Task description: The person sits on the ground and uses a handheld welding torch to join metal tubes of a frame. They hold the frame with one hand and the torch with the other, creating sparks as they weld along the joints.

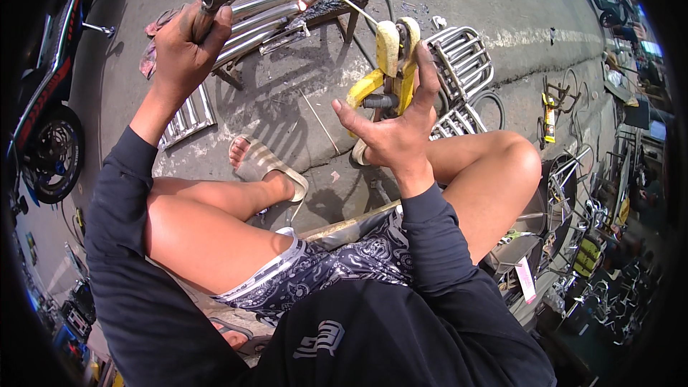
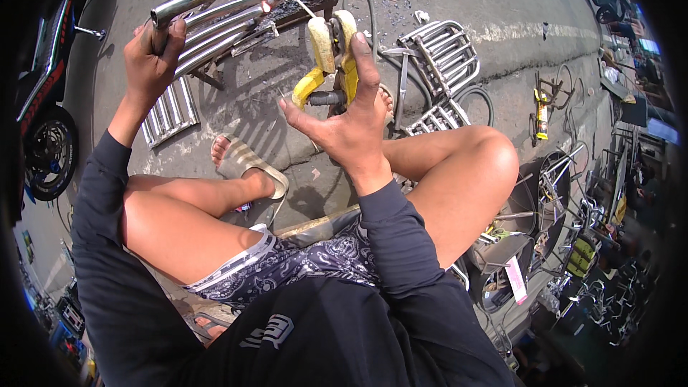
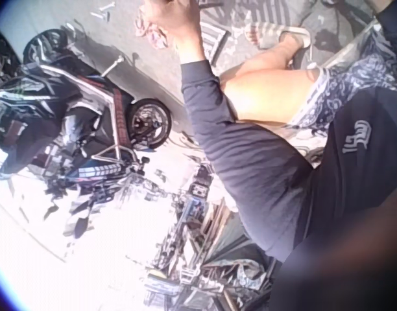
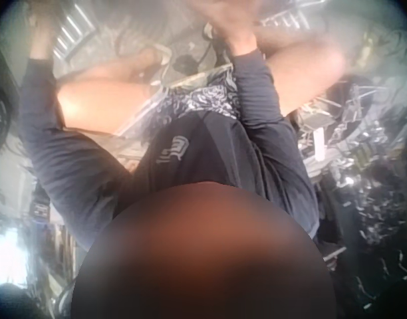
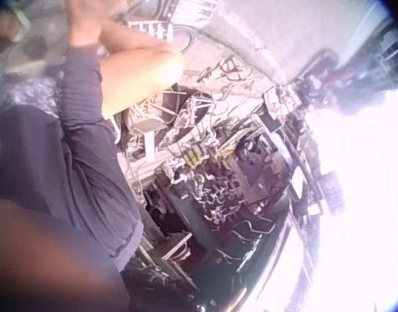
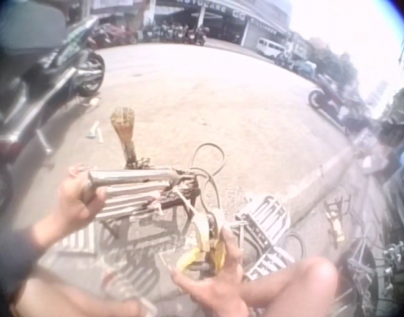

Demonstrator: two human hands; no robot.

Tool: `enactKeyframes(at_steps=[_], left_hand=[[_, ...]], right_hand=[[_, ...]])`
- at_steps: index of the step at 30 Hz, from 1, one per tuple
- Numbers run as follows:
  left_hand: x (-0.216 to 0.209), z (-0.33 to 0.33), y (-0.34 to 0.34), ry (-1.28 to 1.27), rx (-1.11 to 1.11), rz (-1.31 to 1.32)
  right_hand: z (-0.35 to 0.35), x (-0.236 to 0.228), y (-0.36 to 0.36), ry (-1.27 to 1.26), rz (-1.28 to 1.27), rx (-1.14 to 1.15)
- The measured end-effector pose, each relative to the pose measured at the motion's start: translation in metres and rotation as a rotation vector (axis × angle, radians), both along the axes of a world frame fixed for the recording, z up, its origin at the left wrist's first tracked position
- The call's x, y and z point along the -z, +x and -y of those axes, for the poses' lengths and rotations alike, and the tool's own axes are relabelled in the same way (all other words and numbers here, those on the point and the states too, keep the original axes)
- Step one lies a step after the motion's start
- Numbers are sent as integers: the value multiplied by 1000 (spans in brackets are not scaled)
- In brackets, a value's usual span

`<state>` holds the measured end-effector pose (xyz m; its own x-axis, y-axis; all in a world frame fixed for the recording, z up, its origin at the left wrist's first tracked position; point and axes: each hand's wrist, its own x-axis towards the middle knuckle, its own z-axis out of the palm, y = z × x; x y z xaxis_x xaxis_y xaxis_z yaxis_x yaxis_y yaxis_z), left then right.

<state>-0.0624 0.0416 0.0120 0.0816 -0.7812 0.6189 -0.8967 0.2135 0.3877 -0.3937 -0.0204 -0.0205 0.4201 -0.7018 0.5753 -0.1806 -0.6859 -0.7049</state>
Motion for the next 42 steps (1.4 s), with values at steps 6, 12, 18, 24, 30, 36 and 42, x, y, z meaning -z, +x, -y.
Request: enactKeyframes(at_steps=[6, 12, 18, 24, 30, 36, 42], left_hand=[[-3, 1, -12, 1, 14, 8], [-9, 4, -21, 38, 30, -2], [-11, 5, -24, 54, 39, 23], [-7, 8, -22, 39, 44, 18], [-7, 9, -22, 37, 24, 28], [-11, 9, -22, 72, 44, 29], [-9, 10, -23, 51, 46, 5]], right_hand=[[4, 2, 12, 18, -26, 18], [5, 0, 16, -3, -55, 25], [4, 1, 20, -13, -65, 26], [6, 3, 22, 6, -117, 46], [7, 3, 23, 30, -87, 32], [10, 5, 26, 35, -92, 45], [11, 7, 27, 40, -74, 34]])
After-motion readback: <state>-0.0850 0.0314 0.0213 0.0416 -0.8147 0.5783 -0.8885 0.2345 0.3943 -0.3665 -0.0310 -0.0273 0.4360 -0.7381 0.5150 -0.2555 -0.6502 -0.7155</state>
